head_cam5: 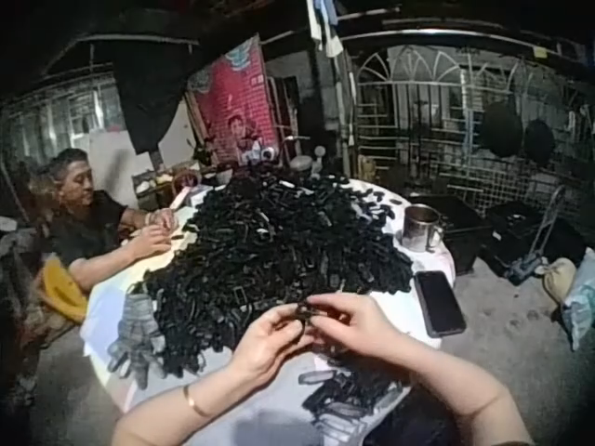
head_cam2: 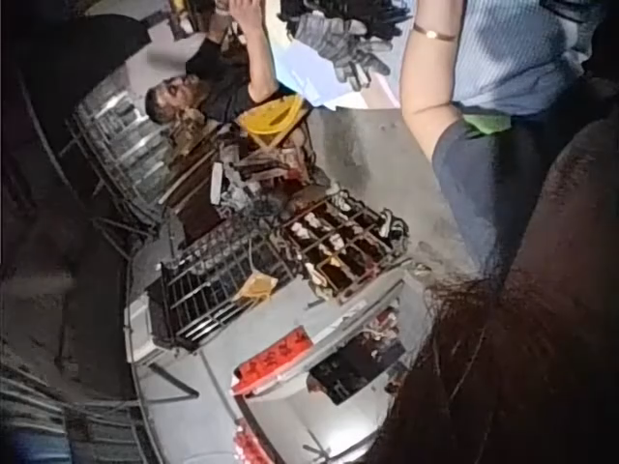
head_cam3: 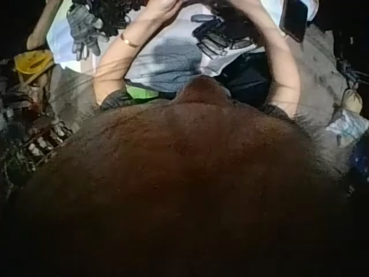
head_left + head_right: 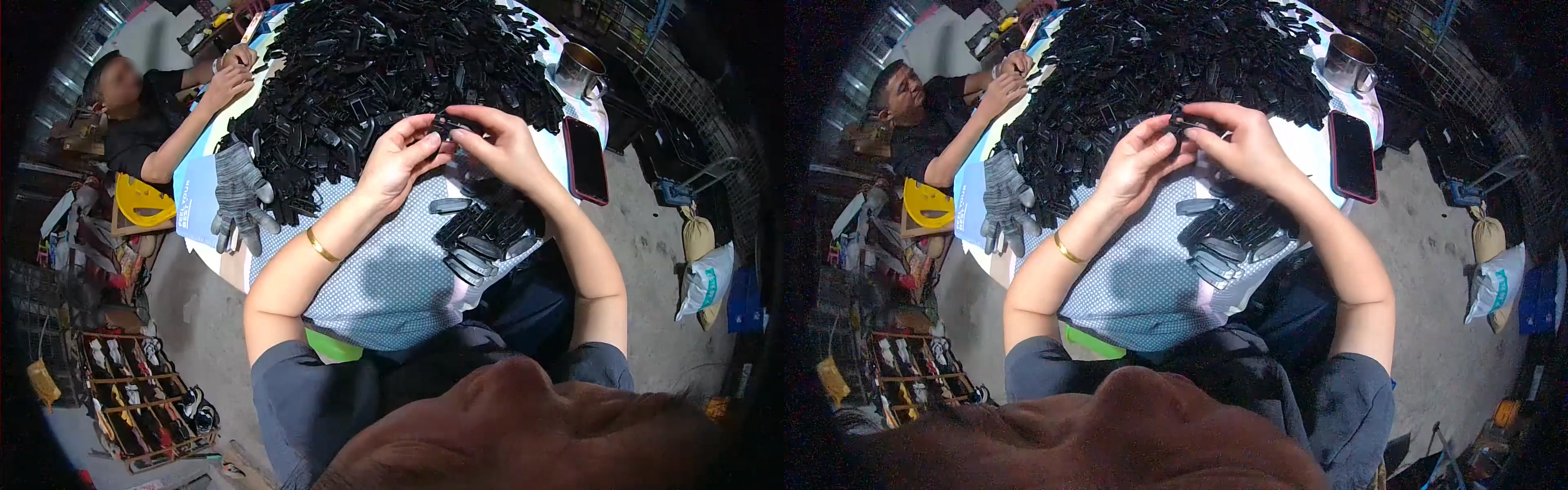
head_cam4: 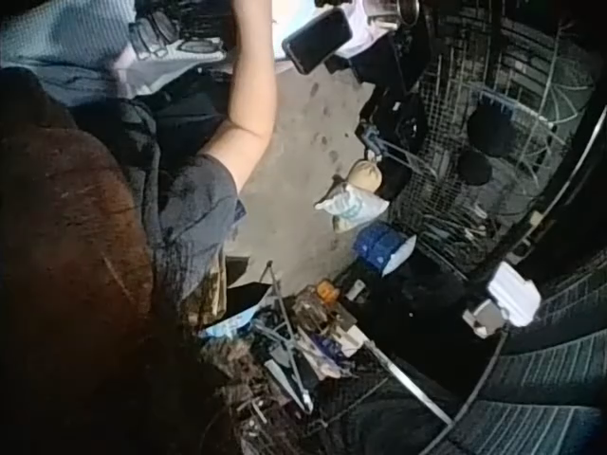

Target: Inspecting and sorting small black plastic components on a table.

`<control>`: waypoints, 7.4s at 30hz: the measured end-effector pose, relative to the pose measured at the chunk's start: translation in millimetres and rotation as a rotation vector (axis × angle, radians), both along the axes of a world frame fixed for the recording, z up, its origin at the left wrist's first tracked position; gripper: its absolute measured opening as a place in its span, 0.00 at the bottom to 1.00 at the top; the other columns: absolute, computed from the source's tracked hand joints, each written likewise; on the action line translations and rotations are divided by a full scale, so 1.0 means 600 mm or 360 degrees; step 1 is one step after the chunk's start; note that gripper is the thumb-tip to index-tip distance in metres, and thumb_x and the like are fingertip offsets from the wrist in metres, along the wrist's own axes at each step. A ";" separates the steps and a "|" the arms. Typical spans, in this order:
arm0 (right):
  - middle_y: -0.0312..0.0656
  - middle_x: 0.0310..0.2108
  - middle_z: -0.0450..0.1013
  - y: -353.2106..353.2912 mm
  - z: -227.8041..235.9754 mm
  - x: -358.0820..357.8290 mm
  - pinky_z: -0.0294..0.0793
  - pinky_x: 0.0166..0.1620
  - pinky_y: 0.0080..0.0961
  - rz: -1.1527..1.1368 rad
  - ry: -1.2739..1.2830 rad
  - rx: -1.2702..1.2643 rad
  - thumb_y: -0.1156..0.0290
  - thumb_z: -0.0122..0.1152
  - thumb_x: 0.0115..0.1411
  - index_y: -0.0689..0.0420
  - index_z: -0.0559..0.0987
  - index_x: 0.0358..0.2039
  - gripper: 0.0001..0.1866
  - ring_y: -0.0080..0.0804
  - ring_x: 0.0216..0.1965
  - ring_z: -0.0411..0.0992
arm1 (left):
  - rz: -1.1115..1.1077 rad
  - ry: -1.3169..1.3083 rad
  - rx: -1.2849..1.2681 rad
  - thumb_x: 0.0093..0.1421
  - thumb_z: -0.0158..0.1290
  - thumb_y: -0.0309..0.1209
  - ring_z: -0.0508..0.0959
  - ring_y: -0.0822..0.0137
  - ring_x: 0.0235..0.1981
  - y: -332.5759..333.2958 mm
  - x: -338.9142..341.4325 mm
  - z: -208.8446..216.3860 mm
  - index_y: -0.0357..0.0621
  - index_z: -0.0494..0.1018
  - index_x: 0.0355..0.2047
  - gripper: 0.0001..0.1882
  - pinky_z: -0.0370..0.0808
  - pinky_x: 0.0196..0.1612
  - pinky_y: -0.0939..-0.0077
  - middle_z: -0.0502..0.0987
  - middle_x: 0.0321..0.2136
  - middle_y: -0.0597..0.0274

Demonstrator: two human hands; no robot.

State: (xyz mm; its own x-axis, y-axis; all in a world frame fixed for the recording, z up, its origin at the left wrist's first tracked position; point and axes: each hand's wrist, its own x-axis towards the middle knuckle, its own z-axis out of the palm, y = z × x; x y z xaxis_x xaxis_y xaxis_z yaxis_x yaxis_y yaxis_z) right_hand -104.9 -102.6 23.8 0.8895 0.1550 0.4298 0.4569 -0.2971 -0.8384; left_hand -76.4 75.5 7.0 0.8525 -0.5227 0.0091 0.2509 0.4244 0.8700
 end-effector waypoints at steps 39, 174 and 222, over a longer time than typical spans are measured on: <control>0.38 0.28 0.75 0.002 0.012 -0.007 0.72 0.31 0.17 0.0746 0.0742 0.0541 0.64 0.57 0.56 0.60 0.76 0.32 0.11 0.21 0.29 0.72 | -0.0294 -0.0505 0.0097 0.53 0.53 0.23 0.75 0.70 0.37 0.028 0.010 0.051 0.35 0.69 0.45 0.18 0.72 0.43 0.79 0.74 0.40 0.56; 0.39 0.33 0.71 0.014 -0.028 0.070 0.71 0.37 0.30 -0.0186 -0.0628 -0.1658 0.72 0.57 0.44 0.57 0.77 0.31 0.10 0.36 0.37 0.68 | 0.0026 0.0034 0.0283 0.62 0.37 0.29 0.70 0.74 0.27 0.048 0.035 0.018 0.35 0.63 0.48 0.16 0.70 0.33 0.80 0.70 0.31 0.62; 0.32 0.24 0.73 0.022 0.017 -0.020 0.62 0.18 0.08 0.0072 0.0247 0.0371 0.70 0.51 0.58 0.57 0.76 0.42 0.12 0.11 0.16 0.64 | 0.0175 -0.0471 0.0199 0.55 0.51 0.22 0.73 0.74 0.38 0.010 -0.013 0.012 0.33 0.68 0.45 0.16 0.70 0.44 0.82 0.73 0.37 0.60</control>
